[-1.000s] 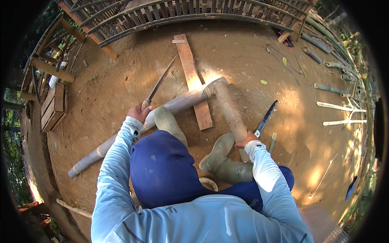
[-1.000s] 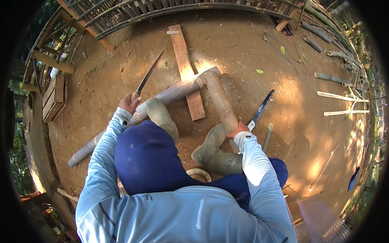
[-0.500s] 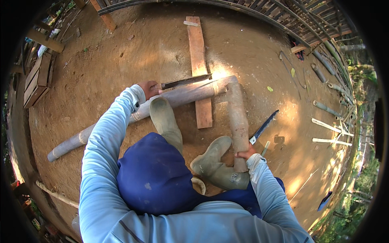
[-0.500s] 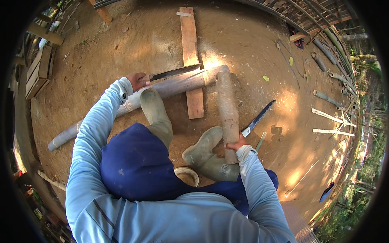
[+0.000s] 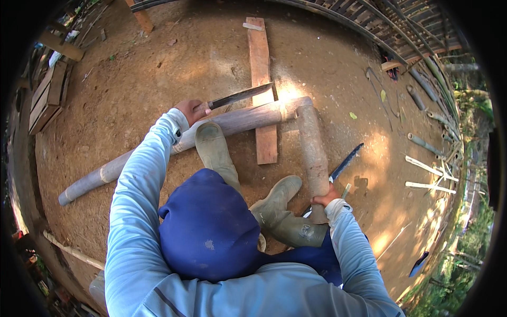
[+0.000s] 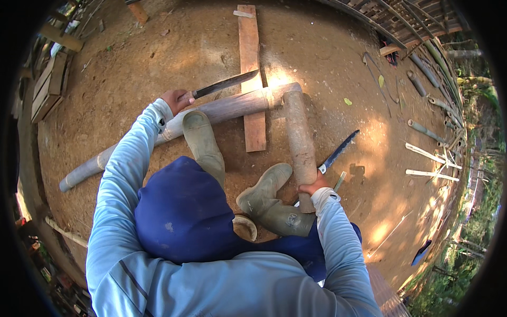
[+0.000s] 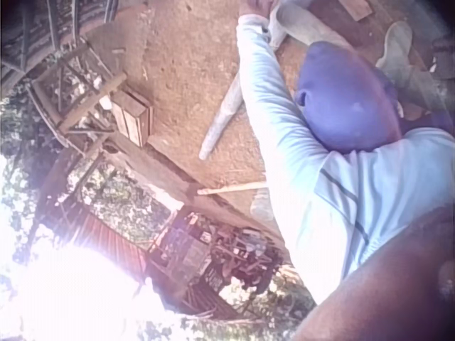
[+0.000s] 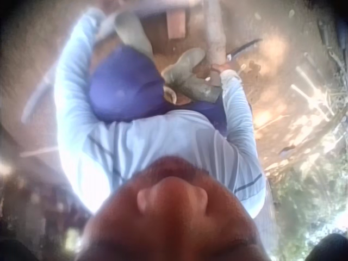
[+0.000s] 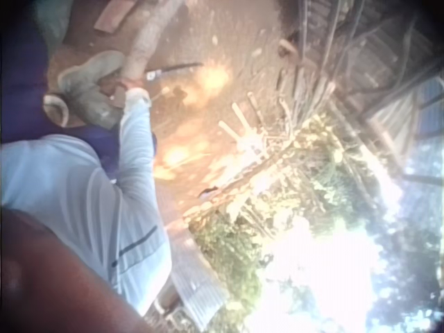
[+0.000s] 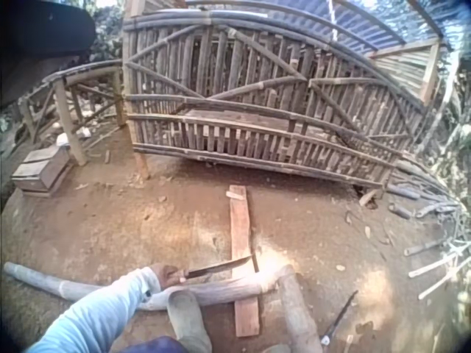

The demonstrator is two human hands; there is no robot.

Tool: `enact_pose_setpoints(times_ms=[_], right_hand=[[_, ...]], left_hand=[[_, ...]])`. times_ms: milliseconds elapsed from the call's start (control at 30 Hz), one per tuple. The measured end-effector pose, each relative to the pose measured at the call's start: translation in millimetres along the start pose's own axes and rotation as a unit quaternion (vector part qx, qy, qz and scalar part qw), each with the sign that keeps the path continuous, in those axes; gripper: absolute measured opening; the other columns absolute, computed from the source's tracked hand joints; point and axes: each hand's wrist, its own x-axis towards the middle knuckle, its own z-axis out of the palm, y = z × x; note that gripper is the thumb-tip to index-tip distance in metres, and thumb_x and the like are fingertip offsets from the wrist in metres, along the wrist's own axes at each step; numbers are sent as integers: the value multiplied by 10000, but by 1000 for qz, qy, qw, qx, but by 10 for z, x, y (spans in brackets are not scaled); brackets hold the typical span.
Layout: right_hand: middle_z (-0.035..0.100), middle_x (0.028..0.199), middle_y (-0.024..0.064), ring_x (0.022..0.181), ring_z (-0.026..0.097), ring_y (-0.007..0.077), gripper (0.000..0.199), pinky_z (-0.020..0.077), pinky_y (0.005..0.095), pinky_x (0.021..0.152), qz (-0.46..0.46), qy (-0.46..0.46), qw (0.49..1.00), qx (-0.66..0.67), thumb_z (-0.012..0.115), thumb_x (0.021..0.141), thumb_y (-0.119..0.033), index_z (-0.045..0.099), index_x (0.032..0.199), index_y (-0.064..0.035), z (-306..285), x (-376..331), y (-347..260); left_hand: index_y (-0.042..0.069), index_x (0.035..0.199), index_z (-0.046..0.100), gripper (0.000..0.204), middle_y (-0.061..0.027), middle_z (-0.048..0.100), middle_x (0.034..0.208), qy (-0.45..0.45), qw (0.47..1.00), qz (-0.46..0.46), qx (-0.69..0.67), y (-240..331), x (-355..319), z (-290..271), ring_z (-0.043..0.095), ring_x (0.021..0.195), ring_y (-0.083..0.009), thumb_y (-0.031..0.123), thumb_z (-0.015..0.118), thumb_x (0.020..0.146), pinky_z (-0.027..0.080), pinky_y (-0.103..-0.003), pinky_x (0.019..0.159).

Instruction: The person uses a machete and a wooden mallet to split a long bamboo pole into thin strips. They position the bamboo on a wooden support, strike the machete blade with the mallet to drive it into the bamboo, and then pry the split sections apart to create flat slats.

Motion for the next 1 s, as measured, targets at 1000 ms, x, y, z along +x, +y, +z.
enact_pose_setpoints(times_ms=[1000], right_hand=[[664,1017,100,968,630,239,733,502,362,863,25,-34,999,30,859,529,-218,581,1182,-34,28,38,339]], left_hand=[[20,1255,579,744,-218,626,1186,-94,992,-28,81,120,-1,36,579,1133,-377,611,635,807,455,-405,977]])
